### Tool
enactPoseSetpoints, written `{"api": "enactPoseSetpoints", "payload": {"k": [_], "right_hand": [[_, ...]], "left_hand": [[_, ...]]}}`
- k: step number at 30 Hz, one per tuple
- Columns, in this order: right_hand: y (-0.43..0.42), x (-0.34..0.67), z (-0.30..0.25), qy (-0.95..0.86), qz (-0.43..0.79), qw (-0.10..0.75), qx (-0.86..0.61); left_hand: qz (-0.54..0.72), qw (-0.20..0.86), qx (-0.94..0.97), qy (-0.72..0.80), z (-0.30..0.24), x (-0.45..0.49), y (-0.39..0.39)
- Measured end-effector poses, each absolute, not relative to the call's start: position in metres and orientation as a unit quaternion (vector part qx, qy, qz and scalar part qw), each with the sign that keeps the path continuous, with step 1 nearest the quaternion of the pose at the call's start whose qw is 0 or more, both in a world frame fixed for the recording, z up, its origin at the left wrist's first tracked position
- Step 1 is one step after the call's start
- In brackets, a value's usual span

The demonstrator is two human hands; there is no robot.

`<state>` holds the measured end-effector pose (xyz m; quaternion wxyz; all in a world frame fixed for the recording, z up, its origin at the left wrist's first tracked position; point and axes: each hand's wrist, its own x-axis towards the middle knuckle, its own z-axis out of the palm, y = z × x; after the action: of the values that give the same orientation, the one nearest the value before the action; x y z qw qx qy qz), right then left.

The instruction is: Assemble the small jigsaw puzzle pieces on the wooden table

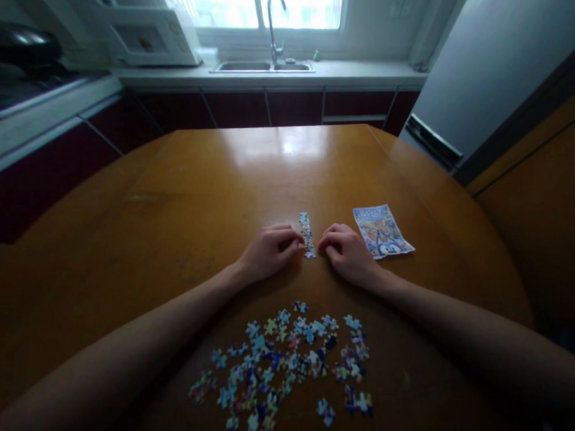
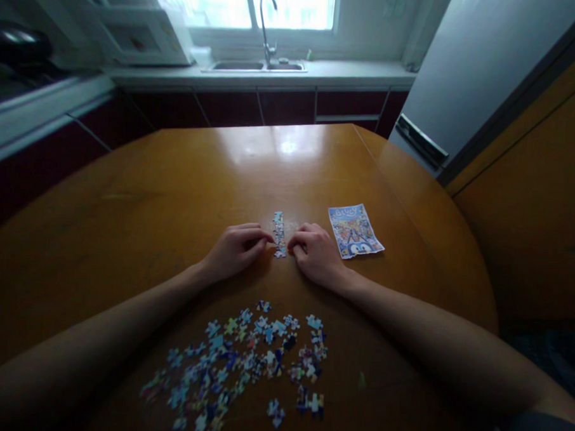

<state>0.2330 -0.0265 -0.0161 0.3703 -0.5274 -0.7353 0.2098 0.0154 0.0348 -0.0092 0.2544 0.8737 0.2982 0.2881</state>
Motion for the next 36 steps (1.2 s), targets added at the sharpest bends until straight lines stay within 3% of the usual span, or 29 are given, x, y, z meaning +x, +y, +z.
{"api": "enactPoseSetpoints", "payload": {"k": [30, 33, 36], "right_hand": [[-0.025, 0.234, -0.016, -0.737, 0.212, 0.371, -0.524], [-0.038, 0.234, 0.004, -0.766, 0.19, 0.329, -0.519], [-0.069, 0.234, 0.035, -0.832, 0.135, 0.207, -0.497]], "left_hand": [[0.285, 0.255, 0.882, 0.276, -0.005, 0.016, 0.033], [0.287, 0.253, 0.882, 0.275, -0.006, 0.015, 0.033], [0.289, 0.254, 0.883, 0.269, -0.009, 0.015, 0.033]]}}
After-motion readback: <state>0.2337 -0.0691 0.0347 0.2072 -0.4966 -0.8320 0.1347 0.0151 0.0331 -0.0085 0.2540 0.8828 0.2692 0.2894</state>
